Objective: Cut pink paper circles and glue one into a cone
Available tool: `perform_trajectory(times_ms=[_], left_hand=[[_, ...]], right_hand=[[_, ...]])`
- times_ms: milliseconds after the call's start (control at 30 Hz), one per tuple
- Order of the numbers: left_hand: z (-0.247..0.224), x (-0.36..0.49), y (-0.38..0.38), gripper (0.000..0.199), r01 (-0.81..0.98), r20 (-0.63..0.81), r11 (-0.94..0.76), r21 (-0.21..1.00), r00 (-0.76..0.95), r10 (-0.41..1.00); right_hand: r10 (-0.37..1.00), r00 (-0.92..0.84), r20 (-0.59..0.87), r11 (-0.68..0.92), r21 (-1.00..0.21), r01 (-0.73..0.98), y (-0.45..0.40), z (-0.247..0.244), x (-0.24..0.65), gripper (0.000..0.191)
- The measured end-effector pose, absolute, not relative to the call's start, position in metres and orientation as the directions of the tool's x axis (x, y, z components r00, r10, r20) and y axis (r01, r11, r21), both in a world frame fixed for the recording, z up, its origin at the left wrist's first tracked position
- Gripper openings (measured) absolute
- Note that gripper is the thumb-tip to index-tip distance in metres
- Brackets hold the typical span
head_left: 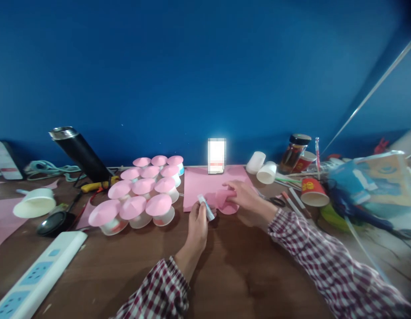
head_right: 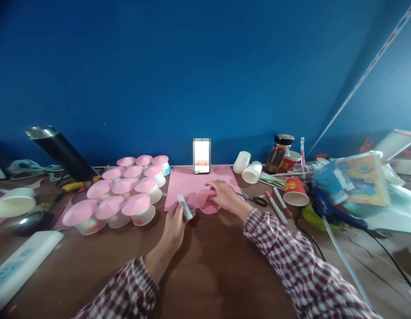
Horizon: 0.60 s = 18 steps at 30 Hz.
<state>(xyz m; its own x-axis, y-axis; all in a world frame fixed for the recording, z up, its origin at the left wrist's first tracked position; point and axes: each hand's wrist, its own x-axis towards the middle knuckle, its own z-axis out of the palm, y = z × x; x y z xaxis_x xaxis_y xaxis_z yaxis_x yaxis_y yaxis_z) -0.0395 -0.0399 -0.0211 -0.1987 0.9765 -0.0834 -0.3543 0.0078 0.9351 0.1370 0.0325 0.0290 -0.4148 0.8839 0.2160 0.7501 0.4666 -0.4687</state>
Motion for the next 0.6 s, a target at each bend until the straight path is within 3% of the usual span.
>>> perform_trajectory(times_ms=[200, 367, 600], left_hand=[[-0.018, -0.038, -0.04, 0.031, -0.392, -0.082, 0.004, 0.92, -0.181, 0.98], [-0.017, -0.039, -0.04, 0.033, -0.416, -0.11, 0.025, 0.909, -0.18, 0.978], [-0.005, -0.041, -0.042, 0.032, -0.491, -0.121, -0.058, 0.869, -0.325, 0.938]], right_hand=[[0.879, -0.448, 0.164, 0.463, -0.518, 0.719, 0.035, 0.04, 0.138, 0.019], [0.899, -0.432, 0.074, 0.384, -0.606, 0.696, 0.033, 0.041, 0.141, 0.035], [0.884, -0.465, 0.045, 0.349, -0.726, 0.593, 0.007, 0.051, 0.146, 0.038]])
